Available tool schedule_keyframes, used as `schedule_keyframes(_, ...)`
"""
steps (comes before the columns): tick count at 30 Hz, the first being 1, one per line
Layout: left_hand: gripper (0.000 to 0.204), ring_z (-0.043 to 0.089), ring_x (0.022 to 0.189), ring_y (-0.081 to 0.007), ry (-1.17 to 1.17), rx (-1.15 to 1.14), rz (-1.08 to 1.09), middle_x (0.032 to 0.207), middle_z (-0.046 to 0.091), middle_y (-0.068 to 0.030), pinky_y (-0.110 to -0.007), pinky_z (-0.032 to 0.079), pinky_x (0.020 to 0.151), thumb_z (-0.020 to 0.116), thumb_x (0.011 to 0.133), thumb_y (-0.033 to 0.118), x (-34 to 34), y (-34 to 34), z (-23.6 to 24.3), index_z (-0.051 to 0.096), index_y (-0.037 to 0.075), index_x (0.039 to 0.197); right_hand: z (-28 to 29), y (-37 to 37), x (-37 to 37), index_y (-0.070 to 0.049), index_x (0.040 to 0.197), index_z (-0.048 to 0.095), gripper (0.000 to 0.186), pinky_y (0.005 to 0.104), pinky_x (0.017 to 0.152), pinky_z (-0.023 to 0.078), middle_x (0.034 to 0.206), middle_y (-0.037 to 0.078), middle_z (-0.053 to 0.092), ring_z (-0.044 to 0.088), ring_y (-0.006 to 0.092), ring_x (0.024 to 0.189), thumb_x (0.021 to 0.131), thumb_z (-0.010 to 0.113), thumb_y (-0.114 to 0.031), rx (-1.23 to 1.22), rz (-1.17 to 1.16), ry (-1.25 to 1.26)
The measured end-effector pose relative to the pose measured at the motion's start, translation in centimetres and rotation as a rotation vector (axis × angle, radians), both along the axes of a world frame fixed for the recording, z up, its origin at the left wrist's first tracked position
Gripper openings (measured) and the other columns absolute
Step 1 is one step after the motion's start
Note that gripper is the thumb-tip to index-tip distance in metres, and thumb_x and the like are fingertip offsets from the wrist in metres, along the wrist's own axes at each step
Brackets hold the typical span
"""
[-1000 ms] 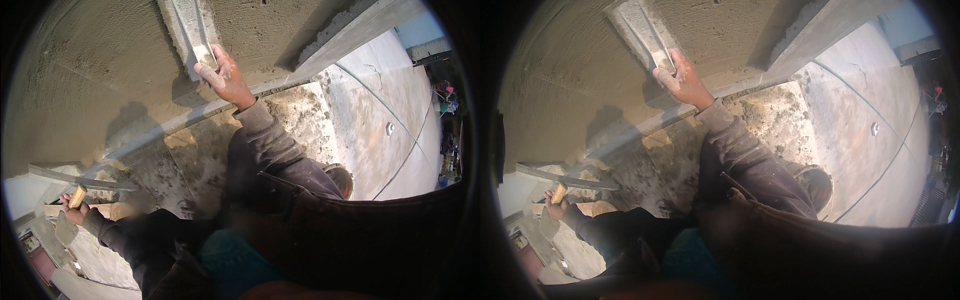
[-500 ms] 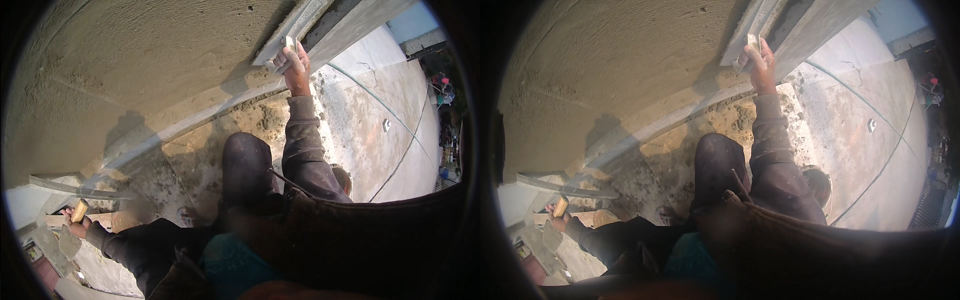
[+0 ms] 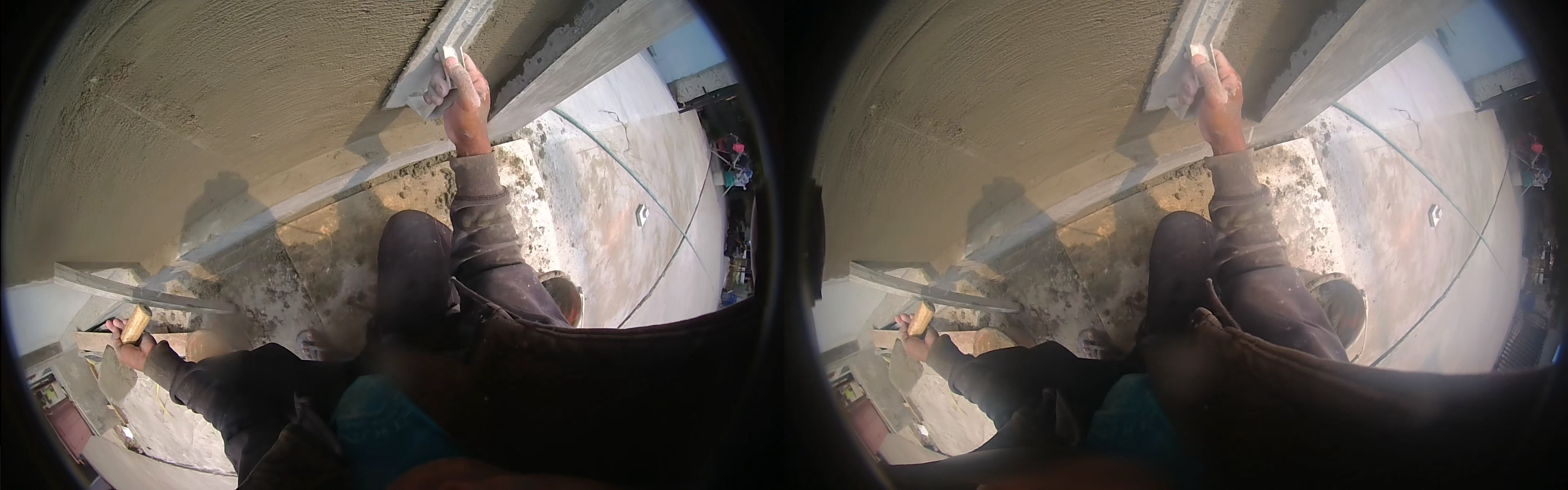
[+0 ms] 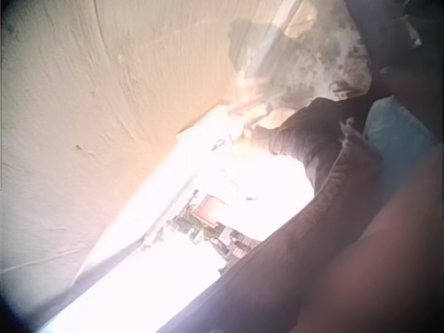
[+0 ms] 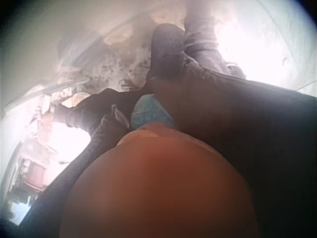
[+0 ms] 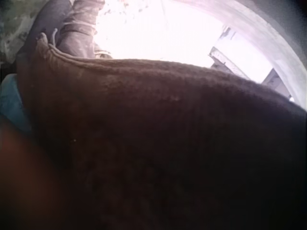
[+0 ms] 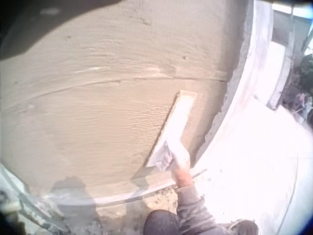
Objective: The person applies wet plaster to a wall using a trowel and smooths it with a straightedge. They repeatedly scoop plaster from a bucket, spread it on the wall, and level the surface.
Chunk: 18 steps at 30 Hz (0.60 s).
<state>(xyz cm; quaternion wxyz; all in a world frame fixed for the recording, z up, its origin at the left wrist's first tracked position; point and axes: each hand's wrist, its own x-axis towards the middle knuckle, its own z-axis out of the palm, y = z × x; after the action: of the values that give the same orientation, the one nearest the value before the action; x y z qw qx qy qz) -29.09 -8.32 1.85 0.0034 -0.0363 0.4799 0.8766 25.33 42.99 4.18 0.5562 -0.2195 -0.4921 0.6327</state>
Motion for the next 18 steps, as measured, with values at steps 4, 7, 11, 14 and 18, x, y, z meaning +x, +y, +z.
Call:
schedule_keyframes(4,0.032,0.064,0.101,-0.0236,-0.026,0.059,0.019,0.111,0.065,-0.0139,-0.037,0.054,0.09,0.058,0.095,0.002,0.3,-1.1,-0.6,0.059,-0.006,0.126,0.0,-4.1,-7.0,-0.004,0.101,0.056,0.019,0.0253,0.049,0.038,0.065,-0.002,0.05,0.045,0.0068,0.054,0.1,0.057,-0.023,0.006,0.111,-0.043)
schedule_keyframes(7,0.032,0.064,0.101,-0.0235,0.007,0.065,0.022,0.113,0.065,-0.0142,-0.037,0.055,0.09,0.058,0.095,0.001,1.3,-0.1,0.3,0.059,-0.006,0.126,-1.3,-7.5,-12.2,0.004,0.108,0.059,0.031,0.035,0.066,0.049,0.076,0.014,0.063,0.06,0.0213,0.068,0.099,0.06,-0.025,0.249,0.064,-0.343)
schedule_keyframes(11,0.034,0.065,0.102,-0.0228,0.0,0.043,0.024,0.116,0.064,-0.0142,-0.037,0.055,0.09,0.06,0.094,0.001,0.7,-0.5,-0.1,0.059,-0.005,0.127,-2.2,-14.2,-19.0,0.009,0.129,0.047,0.054,0.0447,0.077,0.051,0.096,0.028,0.065,0.068,0.0379,0.086,0.096,0.064,-0.03,0.327,0.174,-0.394)
schedule_keyframes(14,0.032,0.065,0.102,-0.0226,0.002,0.057,0.008,0.115,0.065,-0.0137,-0.037,0.055,0.09,0.061,0.094,0.002,0.0,-0.8,-0.2,0.06,-0.005,0.125,-2.2,-13.6,-19.9,0.006,0.132,0.047,0.054,0.0388,0.073,0.051,0.101,0.021,0.064,0.063,0.0271,0.084,0.096,0.065,-0.03,0.395,0.06,-0.366)
schedule_keyframes(18,0.027,0.066,0.097,-0.0224,0.007,0.086,-0.034,0.104,0.067,-0.0128,-0.036,0.056,0.087,0.059,0.094,0.001,-1.2,-2.1,-0.8,0.064,-0.005,0.121,-1.6,-9.9,-16.1,0.005,0.127,0.051,0.045,0.0337,0.067,0.051,0.098,0.013,0.061,0.061,0.0191,0.074,0.097,0.063,-0.026,0.503,-0.016,-0.29)
